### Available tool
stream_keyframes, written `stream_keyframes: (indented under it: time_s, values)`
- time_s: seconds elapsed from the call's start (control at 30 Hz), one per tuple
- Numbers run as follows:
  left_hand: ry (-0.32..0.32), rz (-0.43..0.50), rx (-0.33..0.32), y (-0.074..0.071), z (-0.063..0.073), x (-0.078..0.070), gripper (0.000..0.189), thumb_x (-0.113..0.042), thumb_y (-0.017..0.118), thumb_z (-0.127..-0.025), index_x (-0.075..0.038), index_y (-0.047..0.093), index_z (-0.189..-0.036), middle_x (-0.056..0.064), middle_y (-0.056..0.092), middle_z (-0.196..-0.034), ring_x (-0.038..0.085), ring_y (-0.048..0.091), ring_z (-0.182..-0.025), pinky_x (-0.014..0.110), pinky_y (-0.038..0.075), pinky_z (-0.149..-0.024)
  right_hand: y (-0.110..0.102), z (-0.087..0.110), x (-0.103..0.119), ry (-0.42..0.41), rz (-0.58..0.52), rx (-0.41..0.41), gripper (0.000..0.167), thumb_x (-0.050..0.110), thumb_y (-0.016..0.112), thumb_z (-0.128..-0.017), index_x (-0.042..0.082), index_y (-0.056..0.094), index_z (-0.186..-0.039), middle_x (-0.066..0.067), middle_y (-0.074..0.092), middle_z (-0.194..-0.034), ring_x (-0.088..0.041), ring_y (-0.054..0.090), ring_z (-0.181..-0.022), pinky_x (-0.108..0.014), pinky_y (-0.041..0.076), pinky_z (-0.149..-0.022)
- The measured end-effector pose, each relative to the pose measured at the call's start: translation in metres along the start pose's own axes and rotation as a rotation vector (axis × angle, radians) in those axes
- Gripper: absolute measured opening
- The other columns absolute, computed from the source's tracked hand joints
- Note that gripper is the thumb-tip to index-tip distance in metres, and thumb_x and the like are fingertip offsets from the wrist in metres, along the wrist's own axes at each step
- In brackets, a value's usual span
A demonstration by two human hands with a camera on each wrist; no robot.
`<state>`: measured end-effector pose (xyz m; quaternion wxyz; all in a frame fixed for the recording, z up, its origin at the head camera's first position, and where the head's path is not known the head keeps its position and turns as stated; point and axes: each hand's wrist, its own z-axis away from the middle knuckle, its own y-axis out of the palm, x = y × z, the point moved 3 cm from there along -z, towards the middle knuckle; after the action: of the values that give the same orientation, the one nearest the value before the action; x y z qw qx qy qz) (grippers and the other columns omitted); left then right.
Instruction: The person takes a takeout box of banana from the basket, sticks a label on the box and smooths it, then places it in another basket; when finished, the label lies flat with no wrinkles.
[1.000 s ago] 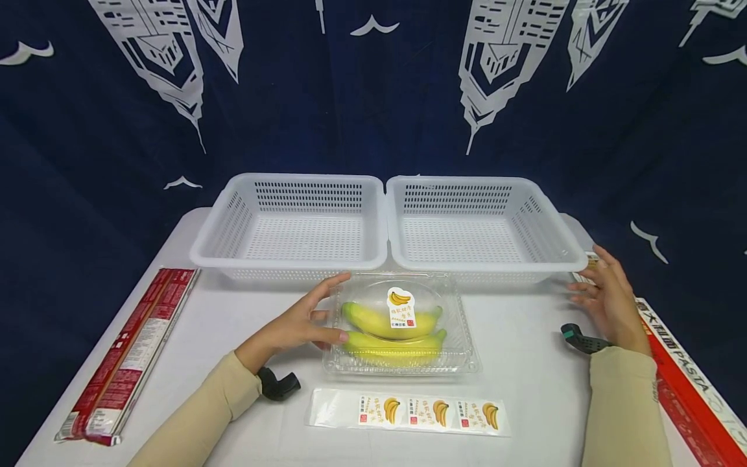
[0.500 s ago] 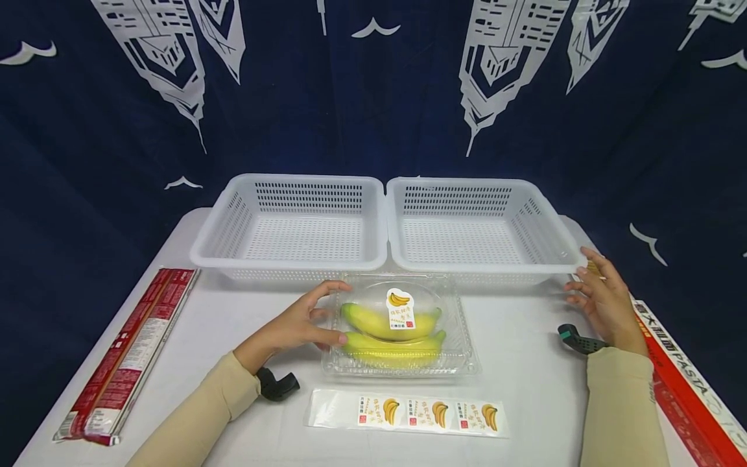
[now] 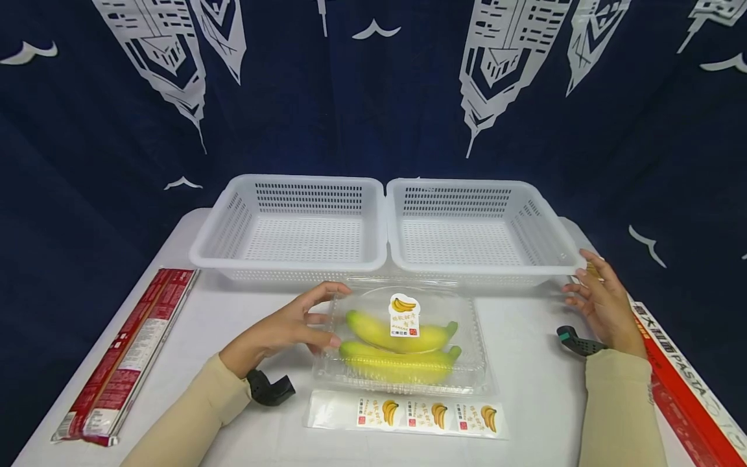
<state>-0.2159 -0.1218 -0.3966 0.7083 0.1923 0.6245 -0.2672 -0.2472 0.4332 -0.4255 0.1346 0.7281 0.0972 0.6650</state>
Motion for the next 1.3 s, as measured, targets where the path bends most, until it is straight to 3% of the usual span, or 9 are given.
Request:
stream_keyframes:
  time_s: [0.27,0.47,0.53,0.67,0.77,0.97,1.17,1.3]
  values:
    - [0.069,-0.011,0.028,0.003,0.007,-0.033,0.084,-0.003,0.084,-0.086,-0.008,0.041,-0.159,0.023,0.022,-0.171,0.050,0.053,-0.139,0.035,0.061,-0.065,0.000,-0.002,0.001,0.001,-0.022,0.012,0.044,0.010,0.053,-0.114,0.030,0.052,-0.154,0.007,0.068,-0.119,-0.015,0.076,-0.085,-0.025,0.063,-0.071]
    - [0.101,-0.053,-0.005,0.001,0.000,-0.066,0.088,-0.006,0.082,-0.086,-0.010,0.038,-0.162,0.019,0.026,-0.171,0.057,0.043,-0.145,0.036,0.061,-0.068,0.000,-0.004,0.001,-0.005,-0.029,0.016,0.044,0.009,0.053,-0.114,0.031,0.053,-0.152,0.008,0.069,-0.121,-0.016,0.076,-0.085,-0.025,0.063,-0.070]
    - [0.109,-0.063,-0.023,0.000,-0.005,-0.077,0.088,-0.006,0.081,-0.086,-0.012,0.038,-0.163,0.017,0.026,-0.171,0.056,0.047,-0.141,0.036,0.061,-0.069,0.000,-0.004,0.001,-0.007,-0.025,0.015,0.044,0.009,0.053,-0.114,0.031,0.054,-0.152,0.008,0.068,-0.121,-0.015,0.076,-0.085,-0.025,0.063,-0.070]
    - [0.135,-0.065,-0.059,0.000,-0.018,-0.097,0.088,-0.005,0.077,-0.085,-0.016,0.038,-0.163,0.015,0.026,-0.170,0.038,0.065,-0.118,0.036,0.059,-0.069,0.000,-0.004,0.001,-0.010,-0.021,0.016,0.043,0.009,0.053,-0.114,0.032,0.054,-0.151,0.009,0.068,-0.122,-0.015,0.076,-0.085,-0.025,0.063,-0.070]
    - [0.147,-0.063,-0.085,-0.001,-0.030,-0.108,0.088,-0.006,0.074,-0.085,-0.020,0.039,-0.164,0.013,0.024,-0.171,0.027,0.068,-0.105,0.036,0.057,-0.070,0.000,-0.004,0.000,-0.013,-0.017,0.028,0.043,0.009,0.052,-0.114,0.031,0.053,-0.150,0.009,0.068,-0.121,-0.015,0.076,-0.085,-0.025,0.063,-0.070]
    - [0.175,-0.077,-0.108,-0.004,-0.056,-0.126,0.088,-0.010,0.075,-0.085,-0.026,0.040,-0.164,0.014,0.018,-0.174,0.030,0.068,-0.116,0.039,0.058,-0.074,-0.001,-0.002,-0.002,-0.003,-0.022,0.042,0.041,0.010,0.051,-0.115,0.032,0.053,-0.149,0.009,0.067,-0.121,-0.015,0.076,-0.086,-0.025,0.063,-0.071]
    - [0.178,-0.067,-0.116,-0.004,-0.086,-0.141,0.081,-0.006,0.074,-0.090,-0.029,0.044,-0.161,0.013,0.019,-0.175,0.029,0.068,-0.108,0.040,0.059,-0.075,-0.001,-0.001,-0.002,0.005,-0.019,0.031,0.042,0.011,0.052,-0.115,0.033,0.051,-0.150,0.011,0.066,-0.123,-0.015,0.076,-0.086,-0.025,0.062,-0.071]
    - [0.172,-0.051,-0.129,-0.005,-0.104,-0.147,0.081,-0.004,0.074,-0.091,-0.029,0.044,-0.162,0.012,0.018,-0.177,0.029,0.068,-0.112,0.041,0.059,-0.076,-0.001,-0.002,-0.002,0.004,-0.023,0.032,0.042,0.011,0.052,-0.115,0.033,0.051,-0.151,0.011,0.067,-0.122,-0.015,0.076,-0.086,-0.025,0.063,-0.071]
